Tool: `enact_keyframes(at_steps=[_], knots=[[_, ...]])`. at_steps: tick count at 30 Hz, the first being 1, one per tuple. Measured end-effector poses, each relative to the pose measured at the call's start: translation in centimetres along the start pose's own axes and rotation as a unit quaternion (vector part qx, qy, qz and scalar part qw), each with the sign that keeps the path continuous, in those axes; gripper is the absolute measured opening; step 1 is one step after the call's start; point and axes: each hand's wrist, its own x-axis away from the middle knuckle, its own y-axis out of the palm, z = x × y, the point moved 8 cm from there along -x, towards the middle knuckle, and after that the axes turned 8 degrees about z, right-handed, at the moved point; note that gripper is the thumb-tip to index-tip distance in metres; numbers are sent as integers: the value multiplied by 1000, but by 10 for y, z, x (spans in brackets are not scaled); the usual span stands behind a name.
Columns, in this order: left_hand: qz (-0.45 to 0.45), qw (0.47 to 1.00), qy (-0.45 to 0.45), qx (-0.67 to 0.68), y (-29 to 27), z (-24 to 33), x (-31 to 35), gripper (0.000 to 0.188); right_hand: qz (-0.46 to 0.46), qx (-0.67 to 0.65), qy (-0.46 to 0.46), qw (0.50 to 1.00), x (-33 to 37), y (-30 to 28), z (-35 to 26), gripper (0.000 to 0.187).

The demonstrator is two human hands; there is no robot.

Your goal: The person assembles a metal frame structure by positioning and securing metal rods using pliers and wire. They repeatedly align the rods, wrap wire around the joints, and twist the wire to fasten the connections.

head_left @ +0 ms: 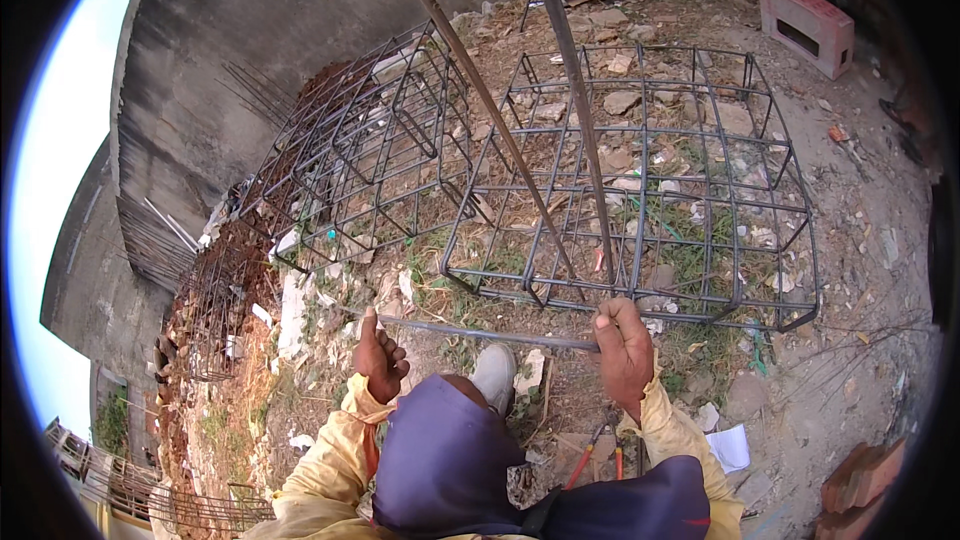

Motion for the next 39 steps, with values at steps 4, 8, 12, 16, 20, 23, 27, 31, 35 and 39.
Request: enact_keyframes(at_steps=[4,8,12,16,20,23,27,31,35,39], knots=[[-102,973,-195,75,21,-59,-2,71,-25,9,14,1000,1,-5,10,18],[-98,941,-120,302,30,-36,-28,46,-45,-10,1,999,13,13,13,17],[-201,920,16,337,45,10,-3,33,-56,-136,27,989,17,8,19,16],[-221,864,146,429,58,102,33,37,-35,-213,0,976,24,21,23,18],[-258,833,216,439,43,201,37,43,9,-184,8,983,24,4,42,17],[-345,819,223,401,61,269,43,45,96,-222,48,969,29,-30,66,17],[-389,807,270,353,112,345,37,41,205,-230,116,944,61,-64,106,15],[-429,794,272,335,194,394,35,35,260,-224,159,926,95,-71,135,13],[-375,817,277,338,285,382,40,34,285,-185,168,926,113,-69,136,12],[-446,815,188,318,366,351,28,39,329,-141,174,917,127,-78,140,12]])
